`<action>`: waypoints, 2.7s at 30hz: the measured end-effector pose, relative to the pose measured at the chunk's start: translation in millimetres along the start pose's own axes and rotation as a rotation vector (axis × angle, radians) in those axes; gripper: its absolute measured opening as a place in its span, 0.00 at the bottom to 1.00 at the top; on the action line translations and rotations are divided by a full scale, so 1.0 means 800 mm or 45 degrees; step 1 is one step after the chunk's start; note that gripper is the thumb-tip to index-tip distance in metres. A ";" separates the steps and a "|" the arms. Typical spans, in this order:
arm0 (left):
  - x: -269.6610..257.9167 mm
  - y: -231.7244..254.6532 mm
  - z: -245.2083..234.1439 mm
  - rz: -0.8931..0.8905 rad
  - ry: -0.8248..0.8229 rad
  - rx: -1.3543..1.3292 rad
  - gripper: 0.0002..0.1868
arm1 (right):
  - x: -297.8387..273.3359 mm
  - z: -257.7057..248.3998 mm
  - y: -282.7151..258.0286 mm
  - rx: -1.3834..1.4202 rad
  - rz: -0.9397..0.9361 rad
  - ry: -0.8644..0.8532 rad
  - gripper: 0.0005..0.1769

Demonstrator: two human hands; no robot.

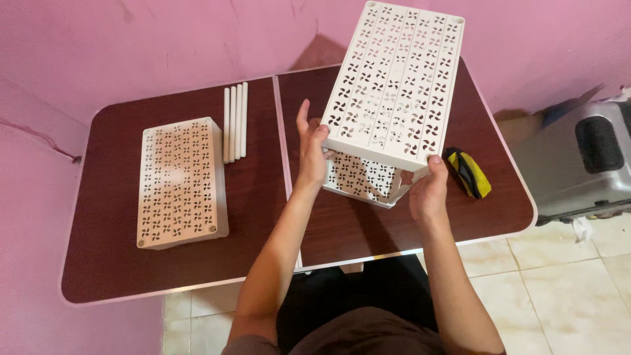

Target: The person wipes a white perforated plastic tray with a yellow and black sponge, then inserts four white plastic legs into the tray's corner sockets. They place a second identical tray on top to form a two-tier unit and adjust the assembly on the table.

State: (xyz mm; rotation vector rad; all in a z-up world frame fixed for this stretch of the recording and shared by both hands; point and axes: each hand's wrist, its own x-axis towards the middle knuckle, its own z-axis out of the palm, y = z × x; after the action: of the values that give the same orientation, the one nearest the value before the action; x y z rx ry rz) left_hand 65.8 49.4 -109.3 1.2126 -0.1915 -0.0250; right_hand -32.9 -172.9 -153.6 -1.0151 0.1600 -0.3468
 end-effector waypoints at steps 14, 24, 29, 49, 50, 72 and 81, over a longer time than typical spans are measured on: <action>-0.011 -0.011 0.001 0.018 0.026 -0.049 0.35 | 0.013 0.000 -0.018 0.047 0.027 -0.135 0.27; -0.055 -0.015 -0.007 0.057 0.011 -0.101 0.41 | 0.033 -0.006 -0.011 -0.247 -0.025 -0.023 0.31; -0.058 -0.015 -0.010 0.135 -0.031 -0.110 0.43 | 0.034 -0.005 -0.013 -0.204 -0.040 -0.017 0.28; -0.074 -0.007 -0.003 0.118 0.089 -0.063 0.33 | 0.034 0.013 -0.024 -0.184 -0.060 -0.147 0.28; -0.079 -0.006 -0.005 0.109 0.102 -0.051 0.32 | 0.033 0.016 -0.022 -0.156 -0.060 -0.176 0.28; -0.150 -0.083 -0.139 0.093 -0.044 0.595 0.17 | 0.036 -0.033 0.050 -0.836 0.032 -0.245 0.19; -0.181 -0.108 -0.136 0.019 -0.097 0.809 0.20 | 0.017 -0.073 0.117 -1.055 -0.262 -0.304 0.11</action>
State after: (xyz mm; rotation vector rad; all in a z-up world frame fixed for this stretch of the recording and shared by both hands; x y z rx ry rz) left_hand -51.8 137.2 -245.3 1.8447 -0.2875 0.0032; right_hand -17.8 -179.8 -263.9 -1.8908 -0.0282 -0.3476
